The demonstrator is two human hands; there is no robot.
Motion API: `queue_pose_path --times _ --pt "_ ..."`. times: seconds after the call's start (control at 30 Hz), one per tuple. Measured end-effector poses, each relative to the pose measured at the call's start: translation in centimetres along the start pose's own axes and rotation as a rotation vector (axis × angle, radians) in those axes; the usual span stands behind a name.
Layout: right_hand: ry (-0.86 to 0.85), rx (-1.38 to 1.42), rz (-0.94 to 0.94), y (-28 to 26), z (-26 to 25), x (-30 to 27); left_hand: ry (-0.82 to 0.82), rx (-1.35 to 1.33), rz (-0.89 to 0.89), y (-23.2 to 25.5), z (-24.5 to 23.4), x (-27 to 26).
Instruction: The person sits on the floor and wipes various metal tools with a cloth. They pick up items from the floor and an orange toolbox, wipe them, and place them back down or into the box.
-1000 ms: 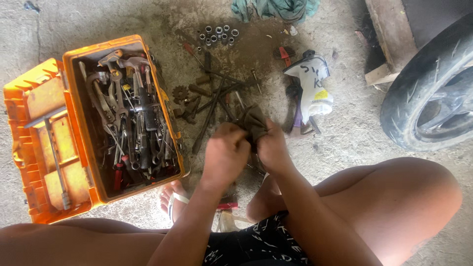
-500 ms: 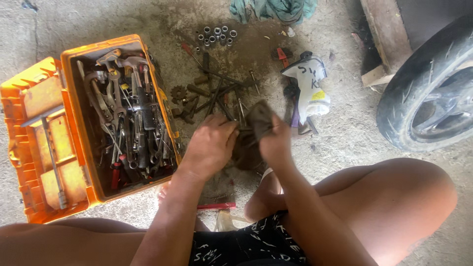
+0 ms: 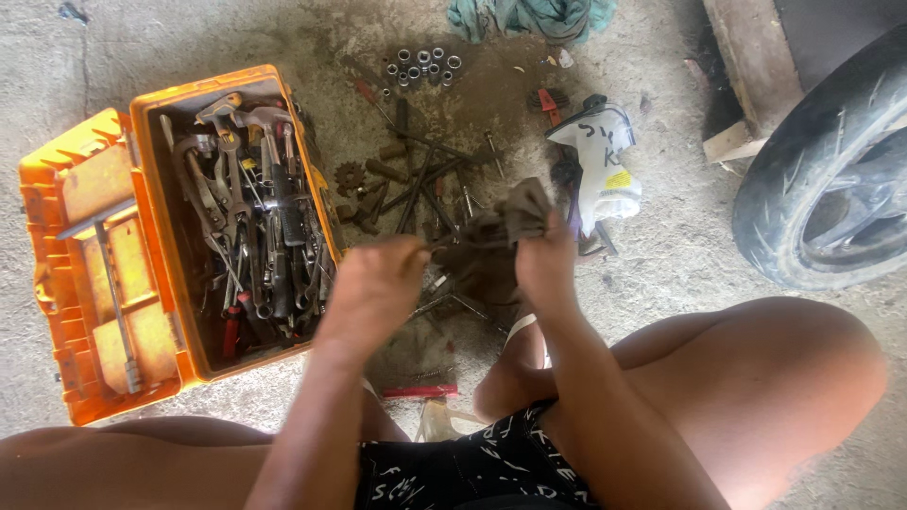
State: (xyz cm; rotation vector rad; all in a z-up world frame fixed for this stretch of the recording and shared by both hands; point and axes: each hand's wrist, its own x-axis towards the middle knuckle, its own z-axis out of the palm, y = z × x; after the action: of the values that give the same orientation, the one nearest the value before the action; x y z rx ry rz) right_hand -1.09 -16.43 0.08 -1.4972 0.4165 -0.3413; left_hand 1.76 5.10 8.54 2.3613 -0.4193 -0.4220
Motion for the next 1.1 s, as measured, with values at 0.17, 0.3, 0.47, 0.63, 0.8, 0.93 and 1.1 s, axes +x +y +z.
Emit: queue_pose_path --times 0.17,0.3,0.47,0.63,0.8,0.93,1.1 --pt "-0.024 -0.168 -0.089 0.4 -0.1 -0.1 -0.121 0.105 -0.430 -7.7 -4.8 -2.3" --pt "-0.101 0.019 -0.093 0.5 1.5 -0.4 -0.085 0.319 -0.376 -15.6 -4.4 -3.7" --pt "-0.122 0.096 -0.065 0.0 2.9 -0.1 -0.285 0.419 -0.639 -22.5 -1.4 -4.6" --pt "-0.175 0.142 -0.057 -0.5 3.4 -0.2 -0.152 0.563 -0.770 -23.9 1.7 -4.9" --pt "-0.203 0.238 0.071 -0.3 3.2 -0.3 0.011 0.599 -0.690 -20.7 1.1 -4.2" --pt "-0.256 0.329 0.082 0.8 2.6 -0.1 0.002 0.513 -0.646 -16.1 2.5 -1.6" --pt "-0.256 0.273 0.015 1.8 1.6 -0.1 -0.174 0.322 -0.155 -11.9 11.7 -0.8"
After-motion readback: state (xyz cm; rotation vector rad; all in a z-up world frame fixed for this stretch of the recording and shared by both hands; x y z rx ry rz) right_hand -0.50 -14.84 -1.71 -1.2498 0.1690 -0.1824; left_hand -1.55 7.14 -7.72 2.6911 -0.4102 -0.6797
